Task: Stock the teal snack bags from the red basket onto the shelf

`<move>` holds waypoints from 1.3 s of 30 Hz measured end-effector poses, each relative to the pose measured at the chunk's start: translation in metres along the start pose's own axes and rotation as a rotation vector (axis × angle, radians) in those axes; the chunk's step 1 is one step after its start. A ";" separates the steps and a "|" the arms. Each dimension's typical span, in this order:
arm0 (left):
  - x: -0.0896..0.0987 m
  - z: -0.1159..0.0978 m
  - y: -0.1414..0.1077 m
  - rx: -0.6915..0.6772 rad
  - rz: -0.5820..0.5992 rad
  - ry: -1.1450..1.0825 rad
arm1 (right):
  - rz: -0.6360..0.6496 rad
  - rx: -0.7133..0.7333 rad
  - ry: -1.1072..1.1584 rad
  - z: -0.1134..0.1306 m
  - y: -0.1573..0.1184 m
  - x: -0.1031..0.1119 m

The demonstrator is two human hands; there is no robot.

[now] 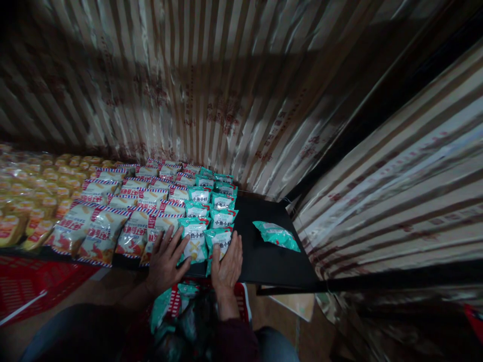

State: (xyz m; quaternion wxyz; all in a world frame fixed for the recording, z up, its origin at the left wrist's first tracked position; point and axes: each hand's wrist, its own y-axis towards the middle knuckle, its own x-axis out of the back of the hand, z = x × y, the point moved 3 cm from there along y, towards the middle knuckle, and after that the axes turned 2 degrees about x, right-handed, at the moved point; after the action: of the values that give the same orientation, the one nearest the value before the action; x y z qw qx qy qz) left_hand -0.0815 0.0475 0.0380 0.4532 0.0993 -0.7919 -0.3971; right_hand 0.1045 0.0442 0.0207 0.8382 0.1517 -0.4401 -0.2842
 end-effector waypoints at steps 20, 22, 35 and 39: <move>-0.001 -0.001 0.001 0.008 0.015 -0.008 | 0.016 -0.102 0.018 0.014 0.003 -0.005; -0.001 -0.001 0.001 0.008 0.020 -0.003 | 0.009 -0.099 0.013 0.014 0.002 -0.005; 0.003 0.000 0.005 -0.023 0.031 0.065 | 0.016 -0.100 0.001 0.014 -0.002 -0.006; 0.005 0.000 0.004 -0.018 0.012 0.063 | 0.001 -0.069 0.009 0.010 -0.007 -0.004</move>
State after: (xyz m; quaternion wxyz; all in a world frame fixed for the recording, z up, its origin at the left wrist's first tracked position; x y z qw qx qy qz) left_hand -0.0832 0.0472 0.0437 0.4810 0.1029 -0.7743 -0.3981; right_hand 0.0924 0.0409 0.0204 0.8451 0.1237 -0.4261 -0.2981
